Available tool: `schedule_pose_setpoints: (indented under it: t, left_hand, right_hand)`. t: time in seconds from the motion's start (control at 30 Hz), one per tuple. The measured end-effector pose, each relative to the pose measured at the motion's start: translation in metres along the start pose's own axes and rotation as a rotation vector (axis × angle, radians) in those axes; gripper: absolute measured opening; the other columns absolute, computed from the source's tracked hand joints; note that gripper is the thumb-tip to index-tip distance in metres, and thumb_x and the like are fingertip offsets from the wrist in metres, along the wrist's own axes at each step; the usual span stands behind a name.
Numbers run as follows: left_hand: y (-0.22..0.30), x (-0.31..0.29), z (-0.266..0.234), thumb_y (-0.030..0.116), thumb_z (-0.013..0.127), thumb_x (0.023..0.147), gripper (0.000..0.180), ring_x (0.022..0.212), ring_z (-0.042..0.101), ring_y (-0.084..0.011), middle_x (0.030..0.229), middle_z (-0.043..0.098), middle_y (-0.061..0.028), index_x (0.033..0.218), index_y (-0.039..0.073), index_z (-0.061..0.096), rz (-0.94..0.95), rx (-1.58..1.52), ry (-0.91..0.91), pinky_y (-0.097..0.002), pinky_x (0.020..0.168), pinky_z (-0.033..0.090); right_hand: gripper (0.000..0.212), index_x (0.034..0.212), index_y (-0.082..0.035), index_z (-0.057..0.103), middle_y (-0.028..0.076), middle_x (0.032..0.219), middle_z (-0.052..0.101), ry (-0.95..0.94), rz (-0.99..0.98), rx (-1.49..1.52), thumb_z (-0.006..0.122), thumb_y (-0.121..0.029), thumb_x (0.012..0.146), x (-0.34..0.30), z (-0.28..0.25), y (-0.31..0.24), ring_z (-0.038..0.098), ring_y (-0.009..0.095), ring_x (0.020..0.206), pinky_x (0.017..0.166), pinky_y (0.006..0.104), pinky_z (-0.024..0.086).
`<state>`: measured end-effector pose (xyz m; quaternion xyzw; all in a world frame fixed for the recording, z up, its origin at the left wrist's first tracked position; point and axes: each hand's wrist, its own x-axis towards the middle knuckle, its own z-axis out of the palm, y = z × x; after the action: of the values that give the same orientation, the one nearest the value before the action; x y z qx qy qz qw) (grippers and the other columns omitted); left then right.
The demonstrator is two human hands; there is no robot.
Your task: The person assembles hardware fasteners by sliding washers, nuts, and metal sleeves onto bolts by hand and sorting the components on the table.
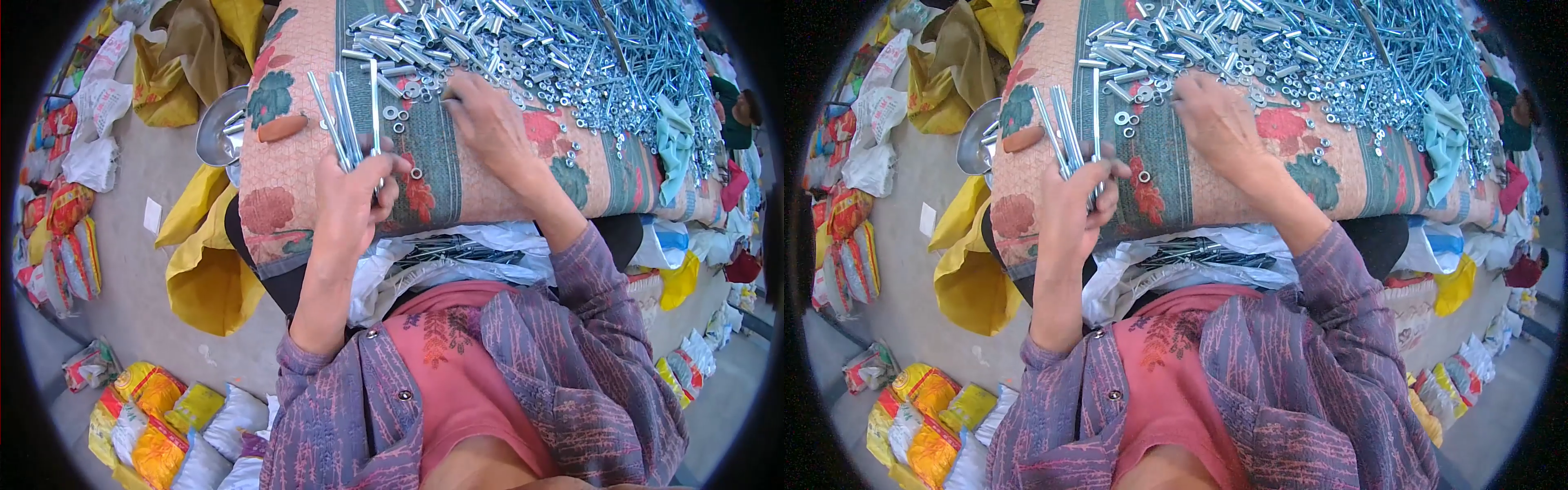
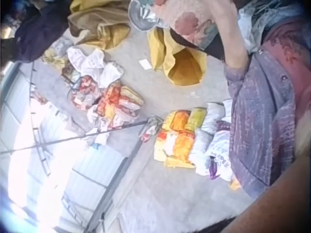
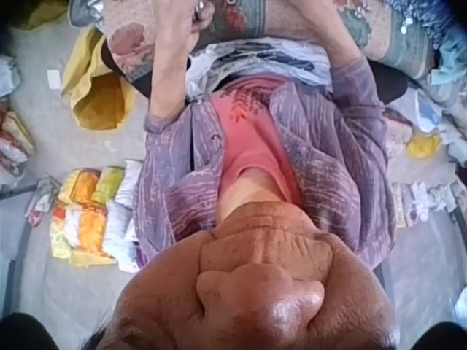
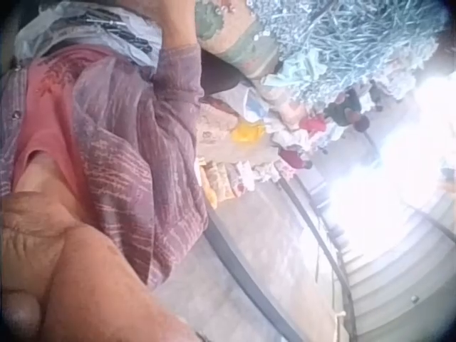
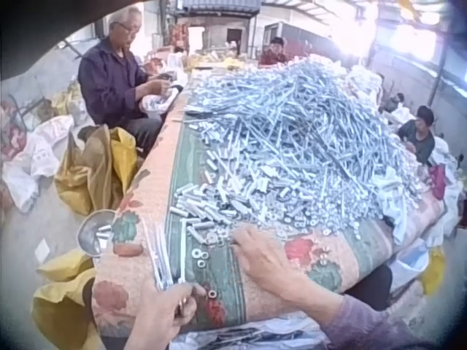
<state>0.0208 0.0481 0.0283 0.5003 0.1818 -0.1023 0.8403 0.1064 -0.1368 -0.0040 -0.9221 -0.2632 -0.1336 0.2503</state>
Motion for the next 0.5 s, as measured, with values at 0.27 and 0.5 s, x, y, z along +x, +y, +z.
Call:
schedule_pose_setpoints:
  t: [0.27,0.5]
  left_hand:
    - [-0.017,0.001,0.005,0.002,0.054,0.078,0.018,0.047,0.055,-0.0137,0.091,0.062,-0.0172,0.095,-0.001,0.05,-0.091,-0.017,-0.034,-0.0205,0.032,0.029]
    - [-0.01,0.011,-0.011,0.004,0.054,0.079,0.014,0.047,0.051,-0.0125,0.081,0.06,-0.0153,0.092,-0.003,0.052,0.02,-0.24,0.029,-0.02,0.032,0.027]
  right_hand:
    - [0.013,0.094,-0.007,0.059,0.014,0.088,0.058,-0.063,-0.012,0.034,0.055,-0.009,0.081,-0.011,-0.024,0.007,0.058,0.032,0.081,0.067,0.0397,0.045]
    - [0.011,0.091,-0.005,0.059,0.013,0.083,0.057,-0.184,0.066,0.114,0.055,-0.008,0.081,-0.013,-0.037,0.009,0.057,0.031,0.077,0.067,0.0389,0.043]
